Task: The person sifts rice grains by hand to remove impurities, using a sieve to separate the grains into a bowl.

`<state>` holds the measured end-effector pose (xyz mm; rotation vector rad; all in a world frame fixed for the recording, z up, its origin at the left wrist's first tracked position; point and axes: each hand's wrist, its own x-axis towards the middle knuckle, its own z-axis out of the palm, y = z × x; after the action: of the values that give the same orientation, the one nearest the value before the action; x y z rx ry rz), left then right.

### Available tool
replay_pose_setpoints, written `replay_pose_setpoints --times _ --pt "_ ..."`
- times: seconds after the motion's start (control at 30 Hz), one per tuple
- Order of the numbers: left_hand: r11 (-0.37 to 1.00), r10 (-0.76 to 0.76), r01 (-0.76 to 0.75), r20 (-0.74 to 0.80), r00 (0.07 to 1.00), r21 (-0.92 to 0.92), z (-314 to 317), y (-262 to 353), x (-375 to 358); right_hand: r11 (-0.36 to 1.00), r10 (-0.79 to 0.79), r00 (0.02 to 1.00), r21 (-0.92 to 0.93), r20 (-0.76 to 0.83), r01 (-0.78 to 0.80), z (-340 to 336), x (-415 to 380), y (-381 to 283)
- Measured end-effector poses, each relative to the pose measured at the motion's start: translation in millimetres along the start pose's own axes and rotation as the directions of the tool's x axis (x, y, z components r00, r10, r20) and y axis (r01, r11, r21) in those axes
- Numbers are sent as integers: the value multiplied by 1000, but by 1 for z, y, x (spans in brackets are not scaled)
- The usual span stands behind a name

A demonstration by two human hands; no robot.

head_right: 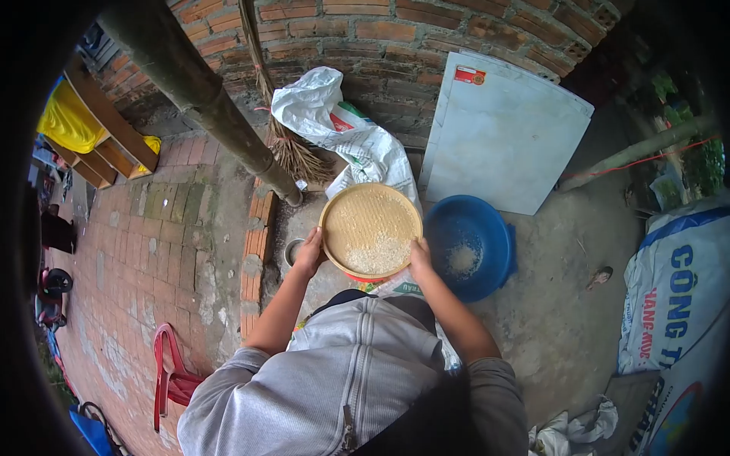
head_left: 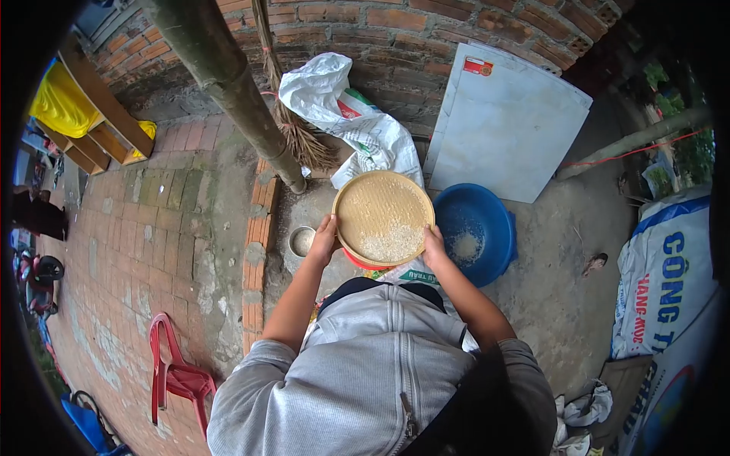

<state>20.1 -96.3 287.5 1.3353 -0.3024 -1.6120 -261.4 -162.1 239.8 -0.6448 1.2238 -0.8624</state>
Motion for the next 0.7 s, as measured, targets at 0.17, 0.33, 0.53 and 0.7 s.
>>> replay_pose_setpoints --times 0.17,0.33,0.53,0.7 --pt "980 -84 69 73 994 185 19 6 -12 971 -5 945 226 -326 83 -82 -2 -5" --pt "977 -76 70 21 997 201 4 6 -10 991 -132 611 -102 -780 85 -225 12 22" --pt "956 -110 108 -10 994 272 4 0 -5 936 -292 405 -346 -867 -66 -258 -26 -23" --pt "951 -88 90 -20 996 296 19 6 -2 740 -539 564 -672 -625 -37 -264 -27 -30"
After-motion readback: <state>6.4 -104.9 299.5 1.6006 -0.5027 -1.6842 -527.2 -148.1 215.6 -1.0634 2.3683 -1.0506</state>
